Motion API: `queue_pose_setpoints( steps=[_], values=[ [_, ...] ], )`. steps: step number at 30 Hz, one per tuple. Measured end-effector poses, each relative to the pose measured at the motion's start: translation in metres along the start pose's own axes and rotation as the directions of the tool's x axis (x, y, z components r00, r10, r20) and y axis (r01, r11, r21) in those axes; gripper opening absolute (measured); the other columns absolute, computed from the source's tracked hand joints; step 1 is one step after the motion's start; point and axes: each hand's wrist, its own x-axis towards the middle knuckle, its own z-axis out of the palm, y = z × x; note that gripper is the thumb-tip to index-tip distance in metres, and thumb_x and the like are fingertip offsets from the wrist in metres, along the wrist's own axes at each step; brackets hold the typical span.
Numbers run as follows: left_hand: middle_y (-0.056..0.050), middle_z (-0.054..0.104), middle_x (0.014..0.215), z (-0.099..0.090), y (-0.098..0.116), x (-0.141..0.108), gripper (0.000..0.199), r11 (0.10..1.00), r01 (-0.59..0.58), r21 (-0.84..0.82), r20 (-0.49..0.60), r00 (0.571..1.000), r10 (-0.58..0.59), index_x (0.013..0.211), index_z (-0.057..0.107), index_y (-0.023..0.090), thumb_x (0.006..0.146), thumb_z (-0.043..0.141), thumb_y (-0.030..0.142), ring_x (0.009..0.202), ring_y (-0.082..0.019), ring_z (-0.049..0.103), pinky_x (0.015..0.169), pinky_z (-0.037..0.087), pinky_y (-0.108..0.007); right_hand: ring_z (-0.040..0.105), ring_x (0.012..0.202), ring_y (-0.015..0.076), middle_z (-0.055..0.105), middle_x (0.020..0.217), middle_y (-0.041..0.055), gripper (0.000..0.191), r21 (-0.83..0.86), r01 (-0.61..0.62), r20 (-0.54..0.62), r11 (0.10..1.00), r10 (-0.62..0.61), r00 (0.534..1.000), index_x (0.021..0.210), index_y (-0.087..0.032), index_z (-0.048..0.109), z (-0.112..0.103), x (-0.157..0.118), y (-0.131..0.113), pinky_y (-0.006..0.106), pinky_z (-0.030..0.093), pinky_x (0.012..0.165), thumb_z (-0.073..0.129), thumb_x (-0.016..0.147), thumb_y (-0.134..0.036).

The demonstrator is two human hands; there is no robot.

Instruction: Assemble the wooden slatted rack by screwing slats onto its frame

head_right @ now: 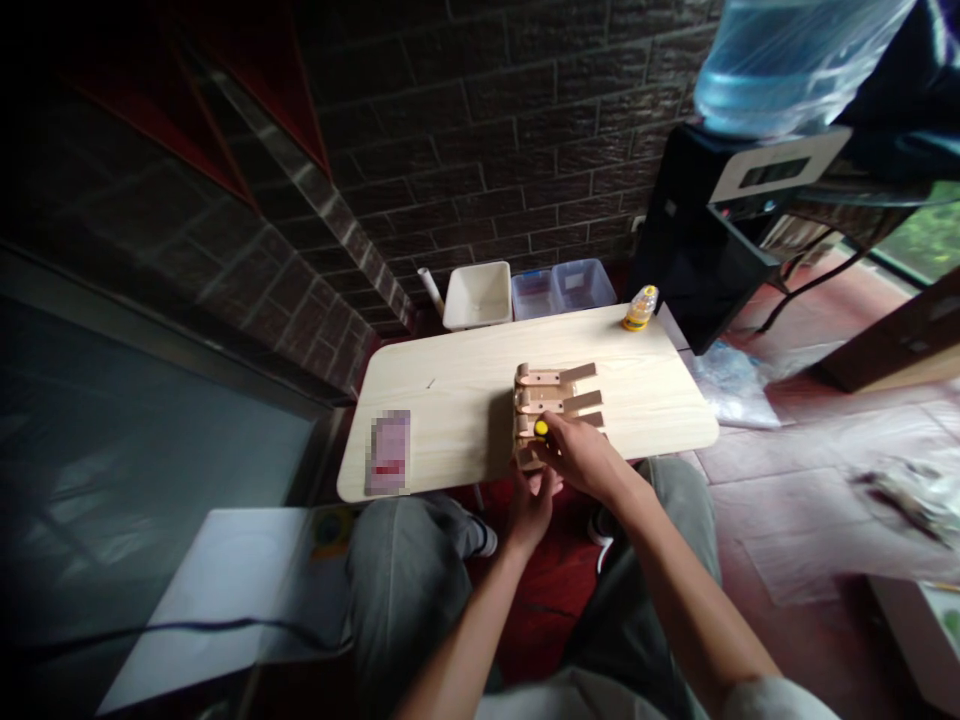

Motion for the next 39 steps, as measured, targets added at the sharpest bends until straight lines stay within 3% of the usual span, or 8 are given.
queue_pose_setpoints(
  steps=[3, 9, 15, 20, 23, 27, 32, 39],
  values=[
    [-0.017, 0.063, 0.133, -0.015, 0.006, 0.005, 0.066, 1.000, 0.013, -0.027, 0.085, 0.996, -0.010, 0.148, 0.031, 0.023, 0.095, 0.049, 0.058, 0.100, -0.025, 0.073, 0.080, 0.062, -0.037, 0.059, 0.067, 0.0163, 0.067, 0.081, 0.0030, 0.020, 0.061, -0.023, 0.005, 0.998, 0.023, 1.000, 0.098, -0.021, 0.055, -0.006, -0.003, 0.011, 0.026, 0.039, 0.061, 0.053, 0.097, -0.041],
    [-0.009, 0.073, 0.114, -0.054, 0.027, 0.012, 0.065, 0.972, 0.061, 0.228, 0.155, 0.983, -0.098, 0.147, 0.040, 0.028, 0.091, 0.057, 0.056, 0.078, -0.020, 0.075, 0.066, 0.060, -0.031, 0.058, 0.075, 0.0167, 0.064, 0.088, 0.0046, 0.017, 0.110, 0.061, 0.008, 0.992, -0.063, 0.998, 0.097, -0.020, 0.058, -0.012, -0.008, 0.022, 0.026, 0.043, 0.069, 0.055, 0.097, -0.037],
    [-0.006, 0.070, 0.121, -0.068, 0.049, 0.012, 0.056, 0.910, -0.062, 0.410, 0.117, 0.993, 0.014, 0.144, 0.048, 0.031, 0.092, 0.061, 0.045, 0.103, -0.023, 0.070, 0.095, 0.056, -0.038, 0.059, 0.090, 0.0204, 0.063, 0.099, 0.0084, 0.016, 0.068, 0.090, 0.000, 0.994, -0.091, 0.996, 0.103, -0.020, 0.062, -0.016, -0.007, 0.022, 0.030, 0.045, 0.081, 0.055, 0.097, -0.032],
    [-0.005, 0.063, 0.124, -0.073, 0.050, 0.016, 0.046, 0.729, -0.190, 0.657, 0.114, 0.982, 0.152, 0.138, 0.054, 0.036, 0.093, 0.060, 0.043, 0.114, -0.023, 0.064, 0.105, 0.050, -0.042, 0.063, 0.090, 0.0214, 0.065, 0.102, 0.0087, 0.021, 0.076, 0.039, 0.004, 0.996, -0.039, 0.999, 0.115, -0.021, 0.061, -0.017, -0.007, 0.021, 0.030, 0.046, 0.080, 0.056, 0.097, -0.032],
    [-0.007, 0.058, 0.131, -0.075, 0.038, 0.021, 0.039, 0.765, -0.269, 0.584, 0.172, 0.963, 0.208, 0.133, 0.057, 0.031, 0.095, 0.058, 0.040, 0.120, -0.022, 0.060, 0.105, 0.050, -0.039, 0.065, 0.085, 0.0211, 0.067, 0.102, 0.0083, 0.024, 0.037, -0.011, 0.010, 0.999, 0.011, 1.000, 0.118, -0.023, 0.060, -0.017, -0.004, 0.022, 0.029, 0.045, 0.076, 0.055, 0.097, -0.034],
    [-0.010, 0.058, 0.134, -0.075, 0.019, 0.026, 0.041, 0.804, -0.251, 0.539, 0.163, 0.968, 0.193, 0.134, 0.055, 0.028, 0.095, 0.056, 0.041, 0.121, -0.023, 0.060, 0.099, 0.053, -0.038, 0.066, 0.082, 0.0200, 0.070, 0.099, 0.0081, 0.026, 0.088, 0.013, 0.103, 0.996, -0.022, 0.994, 0.116, -0.021, 0.061, -0.019, 0.004, 0.026, 0.028, 0.045, 0.072, 0.054, 0.098, -0.038],
    [-0.010, 0.061, 0.131, -0.068, 0.009, 0.028, 0.038, 0.830, -0.263, 0.492, 0.090, 0.963, 0.252, 0.129, 0.058, 0.026, 0.094, 0.059, 0.041, 0.124, -0.025, 0.059, 0.104, 0.050, -0.042, 0.067, 0.083, 0.0194, 0.074, 0.098, 0.0081, 0.024, 0.167, 0.061, 0.225, 0.984, -0.098, 0.969, 0.108, -0.021, 0.068, -0.022, 0.019, 0.034, 0.026, 0.047, 0.074, 0.059, 0.095, -0.039],
    [-0.012, 0.057, 0.137, -0.047, 0.006, 0.036, 0.040, 0.902, -0.214, 0.375, 0.005, 0.974, 0.228, 0.130, 0.058, 0.025, 0.094, 0.059, 0.044, 0.119, -0.024, 0.062, 0.094, 0.056, -0.036, 0.068, 0.080, 0.0183, 0.075, 0.093, 0.0088, 0.032, 0.065, 0.057, 0.387, 0.996, -0.078, 0.919, 0.101, -0.019, 0.071, -0.034, 0.047, 0.044, 0.024, 0.047, 0.070, 0.054, 0.097, -0.045]
  ],
)
